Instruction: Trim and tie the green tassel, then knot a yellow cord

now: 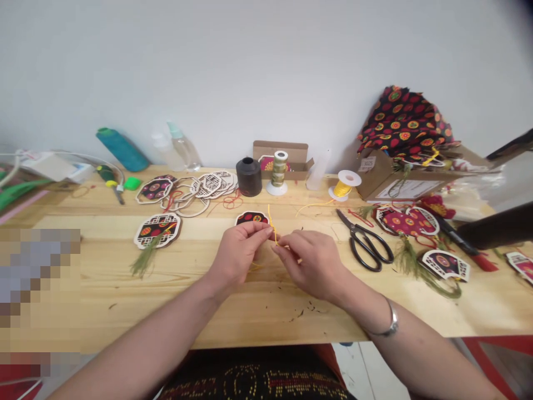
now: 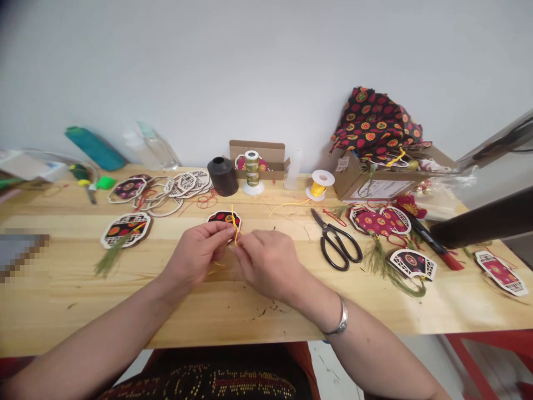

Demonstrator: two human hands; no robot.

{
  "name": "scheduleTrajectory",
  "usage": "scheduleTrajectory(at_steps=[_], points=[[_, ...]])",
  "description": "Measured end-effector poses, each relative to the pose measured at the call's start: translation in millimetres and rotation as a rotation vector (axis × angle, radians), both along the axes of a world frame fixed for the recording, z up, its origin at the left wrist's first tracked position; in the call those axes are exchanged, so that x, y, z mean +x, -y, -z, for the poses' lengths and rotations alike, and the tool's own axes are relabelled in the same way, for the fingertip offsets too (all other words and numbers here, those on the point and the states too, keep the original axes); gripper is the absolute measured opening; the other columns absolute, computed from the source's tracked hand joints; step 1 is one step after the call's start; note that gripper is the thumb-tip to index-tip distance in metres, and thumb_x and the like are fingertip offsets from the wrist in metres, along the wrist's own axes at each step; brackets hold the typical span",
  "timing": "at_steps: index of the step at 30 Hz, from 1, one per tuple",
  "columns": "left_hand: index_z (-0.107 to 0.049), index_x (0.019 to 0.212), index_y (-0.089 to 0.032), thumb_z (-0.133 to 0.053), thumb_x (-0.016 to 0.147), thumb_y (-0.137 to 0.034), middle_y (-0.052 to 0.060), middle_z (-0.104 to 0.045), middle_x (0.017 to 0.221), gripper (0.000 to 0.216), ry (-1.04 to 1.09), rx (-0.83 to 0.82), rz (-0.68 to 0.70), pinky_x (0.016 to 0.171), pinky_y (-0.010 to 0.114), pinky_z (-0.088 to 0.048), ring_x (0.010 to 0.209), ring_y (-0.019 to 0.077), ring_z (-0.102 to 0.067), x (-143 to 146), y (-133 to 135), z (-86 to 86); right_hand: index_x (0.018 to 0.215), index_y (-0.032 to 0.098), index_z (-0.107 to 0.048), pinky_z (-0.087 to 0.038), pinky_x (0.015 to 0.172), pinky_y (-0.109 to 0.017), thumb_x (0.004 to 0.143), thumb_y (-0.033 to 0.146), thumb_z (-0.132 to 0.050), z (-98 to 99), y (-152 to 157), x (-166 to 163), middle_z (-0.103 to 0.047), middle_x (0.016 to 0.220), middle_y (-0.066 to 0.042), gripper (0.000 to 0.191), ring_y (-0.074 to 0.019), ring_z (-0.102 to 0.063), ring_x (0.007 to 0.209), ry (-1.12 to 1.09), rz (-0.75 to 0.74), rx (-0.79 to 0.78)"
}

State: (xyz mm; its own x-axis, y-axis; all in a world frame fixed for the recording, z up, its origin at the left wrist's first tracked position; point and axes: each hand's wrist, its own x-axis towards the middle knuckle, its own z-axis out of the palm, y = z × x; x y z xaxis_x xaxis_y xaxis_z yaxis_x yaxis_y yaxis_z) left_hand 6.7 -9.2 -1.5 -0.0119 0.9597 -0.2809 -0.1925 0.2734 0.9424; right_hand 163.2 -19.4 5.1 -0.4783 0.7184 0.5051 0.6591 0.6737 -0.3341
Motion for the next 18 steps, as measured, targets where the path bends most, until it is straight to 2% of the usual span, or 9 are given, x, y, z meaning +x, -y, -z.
scheduleTrajectory(at_steps=[2,4,7,9,12,14,16,18], points=[[-0.067,0.068,-0.012,-0.070,0.069,-0.028,-0.007,-0.042,0.043,0.016,0.016,-0.007,0.025,0.039,0.018,-0.019,0.039,0.0031,-0.027,-1,0,-0.5,0.072,0.015,-0.059,-0.031,0.052,-0.028,0.090,0.023,-0.046,4.3,4,-3,-0.056,0.060,-0.001,0.024,-0.0118,-0.045,0.054,0.131,-0.048,0.201],[-0.067,0.068,-0.011,-0.068,0.071,-0.030,-0.008,-0.036,0.041,0.019,0.038,-0.007,0.059,0.039,0.018,-0.018,0.039,0.0030,-0.024,-1,1,-0.6,0.072,0.015,-0.057,-0.029,0.052,-0.030,0.088,0.016,-0.045,7.4,6,-5,-0.054,0.060,-0.001,0.020,-0.0132,-0.044,0.054,0.251,-0.106,0.322],[-0.067,0.067,-0.011,-0.066,0.074,-0.031,-0.009,-0.031,0.039,0.021,0.050,0.008,0.091,0.039,0.018,-0.016,0.038,0.0025,-0.020,-2,1,0.3,0.074,0.015,-0.056,-0.027,0.052,-0.032,0.085,0.008,-0.044,9.1,9,-8,-0.054,0.062,-0.002,0.018,-0.0145,-0.043,0.054,0.381,-0.209,0.388],[-0.065,0.066,-0.011,-0.066,0.074,-0.031,-0.009,-0.032,0.040,0.021,0.050,0.017,0.087,0.038,0.017,-0.015,0.038,0.0021,-0.020,-2,0,1.2,0.074,0.014,-0.057,-0.028,0.052,-0.032,0.084,0.007,-0.043,7.8,11,-10,-0.055,0.063,-0.003,0.019,-0.0146,-0.044,0.055,0.416,-0.317,0.381],[-0.062,0.064,-0.012,-0.068,0.072,-0.029,-0.006,-0.046,0.048,0.020,0.050,0.027,0.057,0.037,0.017,-0.015,0.038,0.0011,-0.023,-2,0,1.8,0.069,0.016,-0.057,-0.032,0.054,-0.031,0.088,0.020,-0.047,1.9,15,-10,-0.056,0.064,-0.001,0.022,-0.0142,-0.046,0.059,0.327,-0.554,0.262],[-0.062,0.064,-0.012,-0.068,0.071,-0.029,-0.004,-0.052,0.054,0.019,0.045,0.023,0.053,0.037,0.017,-0.015,0.038,0.0008,-0.025,-2,0,1.3,0.064,0.018,-0.056,-0.038,0.059,-0.031,0.089,0.035,-0.048,-4.0,15,-7,-0.058,0.067,-0.001,0.031,-0.0139,-0.049,0.063,0.132,-0.653,0.115],[-0.062,0.063,-0.013,-0.068,0.071,-0.029,-0.004,-0.052,0.053,0.020,0.040,0.010,0.072,0.037,0.018,-0.016,0.038,0.0013,-0.026,-1,1,0.1,0.064,0.019,-0.058,-0.042,0.065,-0.030,0.089,0.037,-0.047,-8.8,11,-3,-0.062,0.075,-0.003,0.033,-0.0133,-0.053,0.069,-0.146,-0.550,-0.045],[-0.062,0.063,-0.013,-0.069,0.070,-0.030,-0.004,-0.052,0.051,0.019,0.039,0.005,0.076,0.037,0.018,-0.018,0.038,0.0020,-0.028,0,1,-1.1,0.068,0.019,-0.060,-0.044,0.070,-0.030,0.090,0.029,-0.047,-9.9,2,1,-0.063,0.083,-0.005,0.028,-0.0135,-0.056,0.076,-0.421,-0.263,-0.202]])
